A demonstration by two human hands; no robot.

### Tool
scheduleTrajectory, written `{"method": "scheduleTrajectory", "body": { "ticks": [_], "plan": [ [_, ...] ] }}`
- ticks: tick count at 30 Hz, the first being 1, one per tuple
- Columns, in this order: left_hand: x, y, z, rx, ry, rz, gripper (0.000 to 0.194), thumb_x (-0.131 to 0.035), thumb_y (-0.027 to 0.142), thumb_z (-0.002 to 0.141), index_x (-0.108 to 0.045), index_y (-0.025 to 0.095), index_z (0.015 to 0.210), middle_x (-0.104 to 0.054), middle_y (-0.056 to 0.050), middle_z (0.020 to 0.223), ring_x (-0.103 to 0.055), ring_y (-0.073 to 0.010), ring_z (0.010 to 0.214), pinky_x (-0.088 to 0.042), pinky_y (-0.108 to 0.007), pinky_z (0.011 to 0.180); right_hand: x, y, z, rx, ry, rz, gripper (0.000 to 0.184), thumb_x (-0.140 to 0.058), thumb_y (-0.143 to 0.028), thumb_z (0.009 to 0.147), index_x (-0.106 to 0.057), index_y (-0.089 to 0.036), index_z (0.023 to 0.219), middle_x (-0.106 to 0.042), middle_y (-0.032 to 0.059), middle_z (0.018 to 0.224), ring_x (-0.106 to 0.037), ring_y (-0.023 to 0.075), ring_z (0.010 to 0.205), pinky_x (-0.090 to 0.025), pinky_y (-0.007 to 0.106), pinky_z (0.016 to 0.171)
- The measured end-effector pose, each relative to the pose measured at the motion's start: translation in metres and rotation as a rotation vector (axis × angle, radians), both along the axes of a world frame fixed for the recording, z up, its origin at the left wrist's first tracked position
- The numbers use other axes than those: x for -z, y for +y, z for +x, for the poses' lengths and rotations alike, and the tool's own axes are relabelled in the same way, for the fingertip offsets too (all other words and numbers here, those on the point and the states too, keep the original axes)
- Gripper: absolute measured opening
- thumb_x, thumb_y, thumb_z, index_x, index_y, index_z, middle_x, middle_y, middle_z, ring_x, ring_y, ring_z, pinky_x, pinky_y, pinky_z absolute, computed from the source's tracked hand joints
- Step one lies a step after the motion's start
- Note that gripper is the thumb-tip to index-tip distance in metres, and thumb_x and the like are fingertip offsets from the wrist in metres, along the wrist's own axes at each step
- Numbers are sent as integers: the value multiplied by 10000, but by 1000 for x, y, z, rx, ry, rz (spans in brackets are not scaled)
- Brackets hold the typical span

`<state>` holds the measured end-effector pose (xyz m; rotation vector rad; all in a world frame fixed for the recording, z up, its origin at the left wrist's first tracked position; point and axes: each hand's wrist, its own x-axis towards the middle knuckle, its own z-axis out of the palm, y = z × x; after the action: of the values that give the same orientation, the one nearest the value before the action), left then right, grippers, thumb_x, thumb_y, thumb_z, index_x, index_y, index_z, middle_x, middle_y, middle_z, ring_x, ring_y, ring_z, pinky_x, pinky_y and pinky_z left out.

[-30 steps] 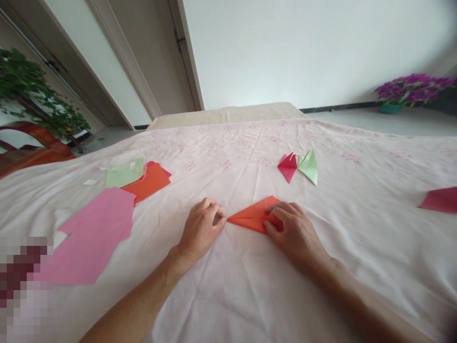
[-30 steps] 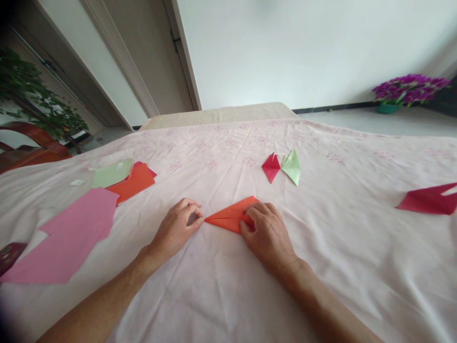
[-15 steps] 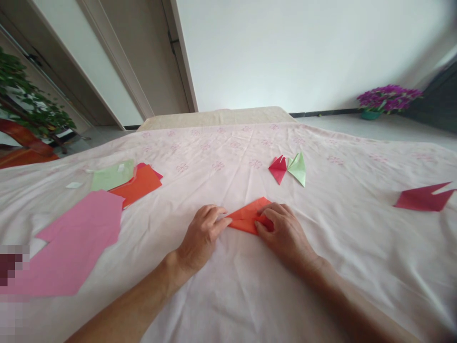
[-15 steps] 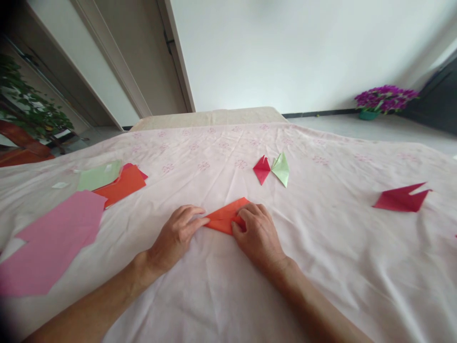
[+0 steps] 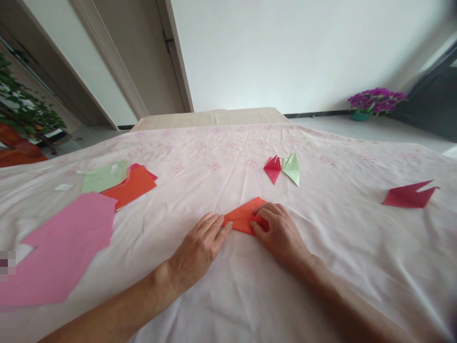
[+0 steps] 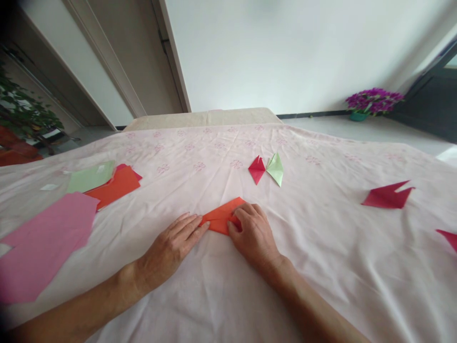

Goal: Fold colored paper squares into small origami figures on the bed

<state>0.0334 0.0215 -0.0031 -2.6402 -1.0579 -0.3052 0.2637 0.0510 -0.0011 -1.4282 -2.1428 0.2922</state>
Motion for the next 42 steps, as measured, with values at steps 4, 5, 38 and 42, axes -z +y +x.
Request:
{"method": "scheduleTrajectory", "body": {
  "ticks": [4,5,38,42],
  "plan": [
    [1,-3,-2,-2,-1,-18,433,-394,64,907,-523,143,1312,-603,-149,1289,-561,-245,1208,-438,-439,1056,0,0,0,8,-18,0,98,-579,-141,799,-579,-208,728,-628,56,856,-551,216,849,-443,353,793],
    [1,-3,-2,0,-5,-23,437,-391,62,905,-519,141,1315,-599,-151,1297,-556,-245,1215,-433,-441,1060,-1,0,0,14,-22,-3,96,-580,-144,801,-578,-207,728,-624,57,854,-549,215,848,-442,352,794],
    [2,-8,-2,2,48,-54,533,-383,-17,820,-495,90,1330,-536,-157,1377,-507,-234,1278,-410,-379,1076,-14,-13,-1,-283,-484,194,295,-472,-130,931,-549,-270,1179,-589,49,963,-499,208,846,-402,340,716],
    [4,-8,-3,-1,26,-30,519,-386,-13,833,-490,88,1332,-544,-164,1367,-516,-225,1270,-409,-376,1075,-21,-13,-6,-429,-617,266,294,-453,-165,949,-533,-250,1219,-578,38,887,-488,202,758,-401,343,650]
  ]
}}
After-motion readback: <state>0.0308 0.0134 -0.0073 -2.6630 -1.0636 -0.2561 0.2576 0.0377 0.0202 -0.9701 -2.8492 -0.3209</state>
